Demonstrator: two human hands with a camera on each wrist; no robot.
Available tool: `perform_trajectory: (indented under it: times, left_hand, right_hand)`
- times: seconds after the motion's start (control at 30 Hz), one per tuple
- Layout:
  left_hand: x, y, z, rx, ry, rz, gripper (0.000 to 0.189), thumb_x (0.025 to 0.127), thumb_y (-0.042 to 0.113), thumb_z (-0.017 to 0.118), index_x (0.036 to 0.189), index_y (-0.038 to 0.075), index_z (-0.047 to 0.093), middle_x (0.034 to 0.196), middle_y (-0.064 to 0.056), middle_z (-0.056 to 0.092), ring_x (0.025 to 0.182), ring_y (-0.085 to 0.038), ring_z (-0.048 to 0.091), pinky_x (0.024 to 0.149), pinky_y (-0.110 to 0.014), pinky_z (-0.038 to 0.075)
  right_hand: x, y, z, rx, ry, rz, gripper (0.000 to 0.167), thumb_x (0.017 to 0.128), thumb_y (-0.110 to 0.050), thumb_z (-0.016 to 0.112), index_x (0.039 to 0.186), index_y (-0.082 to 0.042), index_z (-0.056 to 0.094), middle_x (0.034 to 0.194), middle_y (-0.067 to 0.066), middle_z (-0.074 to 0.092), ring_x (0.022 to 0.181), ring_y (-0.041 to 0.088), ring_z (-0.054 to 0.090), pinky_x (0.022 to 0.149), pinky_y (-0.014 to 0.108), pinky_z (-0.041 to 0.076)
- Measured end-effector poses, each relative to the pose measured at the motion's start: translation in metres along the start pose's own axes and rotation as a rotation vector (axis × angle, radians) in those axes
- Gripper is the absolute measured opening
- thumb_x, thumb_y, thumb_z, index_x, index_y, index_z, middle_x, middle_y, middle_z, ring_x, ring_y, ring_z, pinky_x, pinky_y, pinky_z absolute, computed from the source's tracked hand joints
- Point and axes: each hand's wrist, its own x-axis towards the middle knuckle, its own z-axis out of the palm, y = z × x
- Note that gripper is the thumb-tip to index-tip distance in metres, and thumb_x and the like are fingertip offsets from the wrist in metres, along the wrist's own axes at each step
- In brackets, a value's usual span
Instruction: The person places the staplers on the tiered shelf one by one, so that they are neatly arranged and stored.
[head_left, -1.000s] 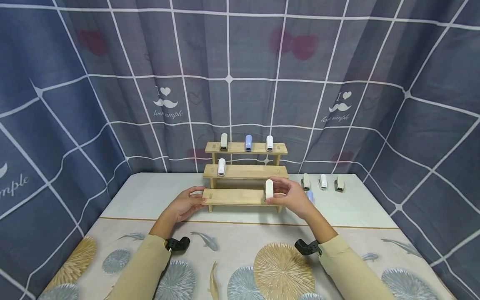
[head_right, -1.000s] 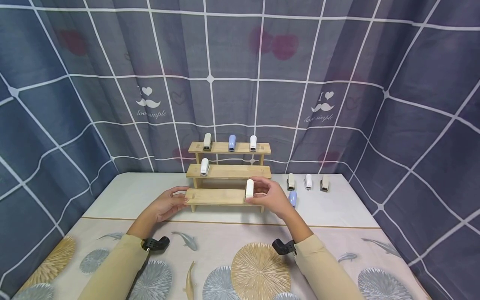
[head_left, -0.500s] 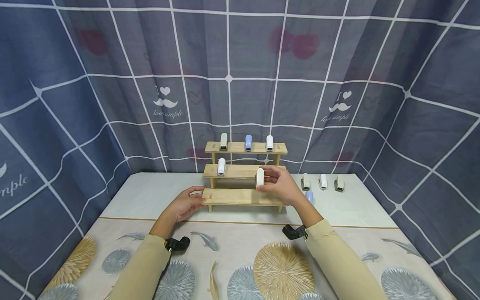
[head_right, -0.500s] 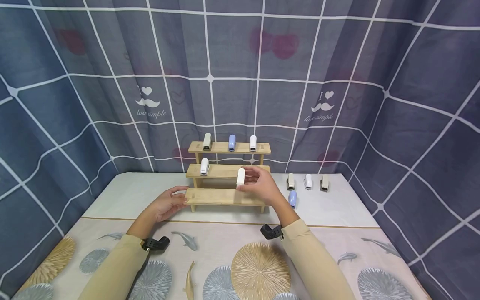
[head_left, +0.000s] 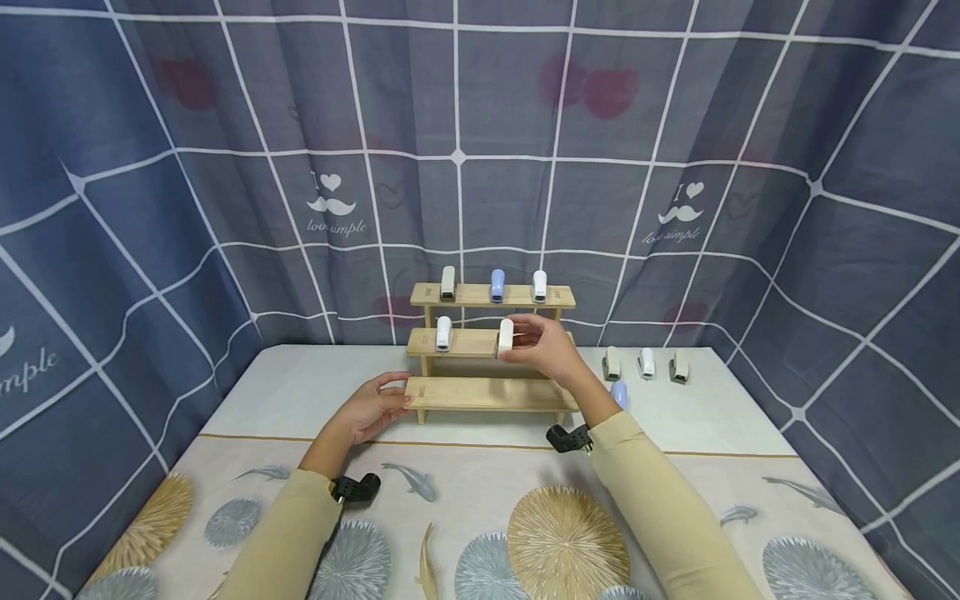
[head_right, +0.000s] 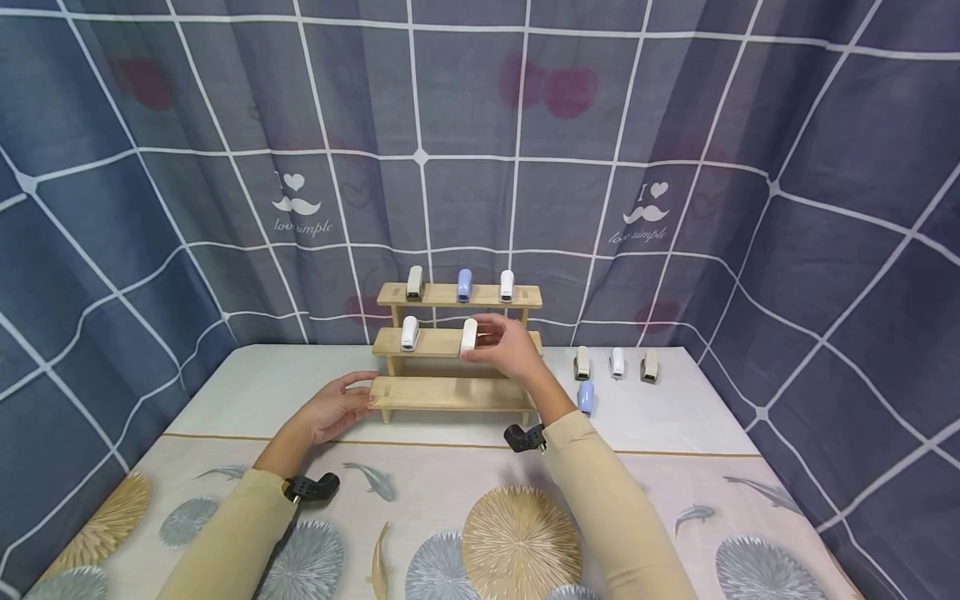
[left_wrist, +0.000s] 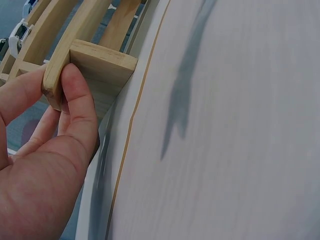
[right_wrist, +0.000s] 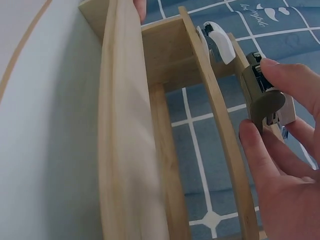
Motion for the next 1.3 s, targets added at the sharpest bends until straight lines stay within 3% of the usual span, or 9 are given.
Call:
perform_trajectory:
  times: [0.47, 0.77, 1.3]
  left_hand:
    - [0.001, 0.001, 0.000, 0.002, -0.004, -0.003, 0.066, 0.096, -0.009, 0.061, 0.155, -0.005, 0.031, 0.105, -0.005, 0.066, 0.094, -0.013, 0.069, 0.085, -0.024, 0.061]
    - [0.001, 0.000, 0.000, 0.001, -0.007, 0.003, 0.065, 0.097, -0.009, 0.060, 0.154, -0.005, 0.031, 0.104, -0.005, 0.066, 0.094, -0.012, 0.069, 0.085, -0.024, 0.061]
    - [0.002, -0.002, -0.001, 0.003, -0.012, 0.009, 0.066, 0.097, -0.010, 0.059, 0.155, -0.006, 0.030, 0.105, -0.005, 0.066, 0.094, -0.012, 0.069, 0.087, -0.024, 0.060]
  right_hand:
    - [0.023, -0.001, 0.007, -0.059, -0.028, 0.042, 0.072, 0.075, -0.010, 0.091, 0.139, -0.004, 0.060, 0.128, 0.019, 0.070, 0.120, 0.032, 0.067, 0.101, 0.038, 0.058]
    - [0.032, 0.000, 0.008, -0.095, -0.019, 0.079, 0.070, 0.074, -0.008, 0.092, 0.137, -0.004, 0.062, 0.127, 0.018, 0.070, 0.117, 0.029, 0.069, 0.098, 0.036, 0.059]
    - [0.033, -0.002, 0.010, -0.157, -0.017, 0.072, 0.068, 0.076, -0.008, 0.090, 0.138, -0.002, 0.062, 0.129, 0.018, 0.070, 0.119, 0.030, 0.067, 0.102, 0.038, 0.057]
